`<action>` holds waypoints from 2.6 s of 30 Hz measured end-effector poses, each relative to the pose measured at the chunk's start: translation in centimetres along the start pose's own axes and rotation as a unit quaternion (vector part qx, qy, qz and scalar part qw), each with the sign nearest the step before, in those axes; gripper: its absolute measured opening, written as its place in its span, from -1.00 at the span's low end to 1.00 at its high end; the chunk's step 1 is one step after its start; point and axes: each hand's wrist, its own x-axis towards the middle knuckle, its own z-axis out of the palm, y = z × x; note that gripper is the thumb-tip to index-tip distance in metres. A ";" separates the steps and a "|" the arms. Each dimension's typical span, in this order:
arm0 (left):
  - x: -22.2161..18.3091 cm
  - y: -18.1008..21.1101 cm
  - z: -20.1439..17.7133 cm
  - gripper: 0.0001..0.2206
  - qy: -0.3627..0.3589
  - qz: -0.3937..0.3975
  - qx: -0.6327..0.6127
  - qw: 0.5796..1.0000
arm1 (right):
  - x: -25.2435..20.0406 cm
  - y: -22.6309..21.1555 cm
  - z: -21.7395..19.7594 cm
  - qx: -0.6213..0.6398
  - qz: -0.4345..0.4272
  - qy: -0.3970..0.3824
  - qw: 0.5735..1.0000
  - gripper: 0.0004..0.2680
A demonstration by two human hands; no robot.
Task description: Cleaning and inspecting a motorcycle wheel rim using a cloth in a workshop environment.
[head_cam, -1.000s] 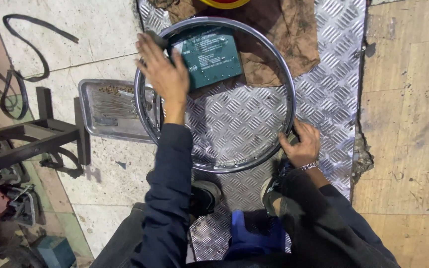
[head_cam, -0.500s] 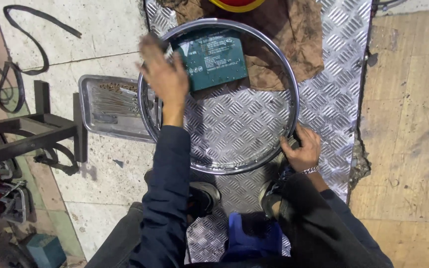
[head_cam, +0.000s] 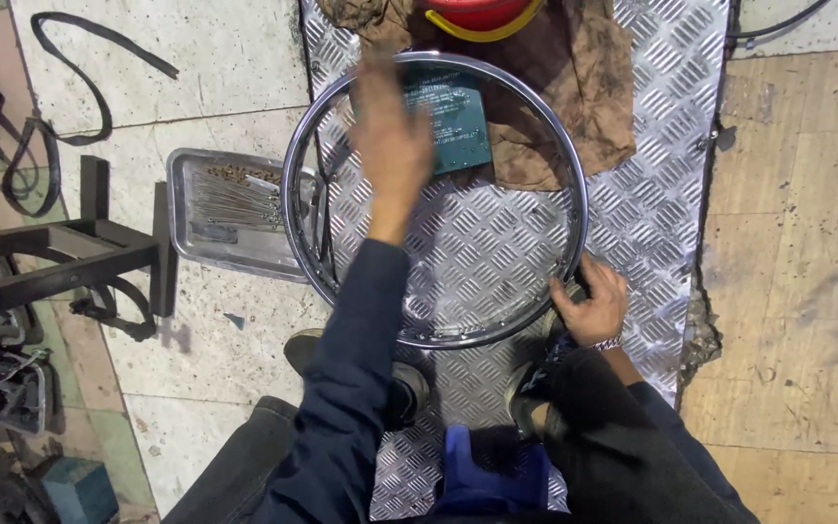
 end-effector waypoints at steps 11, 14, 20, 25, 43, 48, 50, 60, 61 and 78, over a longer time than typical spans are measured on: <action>-0.5 -1.8 1.7 -0.30 0.086 -0.168 -0.016 0.982 | 0.0 0.1 0.0 0.000 -0.001 -0.010 1.000 -0.50; 0.2 3.0 3.1 -0.25 0.139 -0.042 -0.004 0.989 | -0.2 0.2 0.2 0.002 0.002 -0.013 1.000 -0.48; -1.2 6.4 0.7 -0.32 -0.165 0.247 0.164 0.941 | 0.2 -0.1 -0.2 -0.004 0.017 -0.029 0.999 -0.47; 0.7 -3.3 -0.7 -0.33 0.044 -0.032 -0.088 0.995 | 0.5 -0.8 -0.7 0.004 -0.022 -0.002 1.000 -0.50; 0.5 1.4 4.5 -0.34 0.129 0.245 -0.008 0.961 | 0.0 0.8 0.4 0.070 -0.010 0.006 0.998 -0.58; 0.5 1.6 4.8 -0.37 0.110 0.139 0.028 0.984 | -0.1 0.0 0.1 0.079 0.001 0.009 0.997 -0.58; -0.9 4.3 7.0 -0.37 0.124 0.173 -0.053 0.976 | 0.3 -0.2 0.1 0.080 -0.009 0.012 0.997 -0.58; -7.0 7.7 9.0 -0.49 0.066 0.599 -0.074 0.795 | 0.4 0.3 0.1 0.084 0.000 -0.008 0.996 -0.53; -6.5 7.4 9.4 -0.46 0.058 0.582 -0.066 0.808 | 0.3 0.3 0.0 0.085 0.004 -0.017 0.996 -0.53; -0.5 -4.6 -2.4 -0.25 0.005 -0.033 0.134 0.990 | 6.3 -8.8 -6.5 0.013 -0.146 0.036 0.988 -0.38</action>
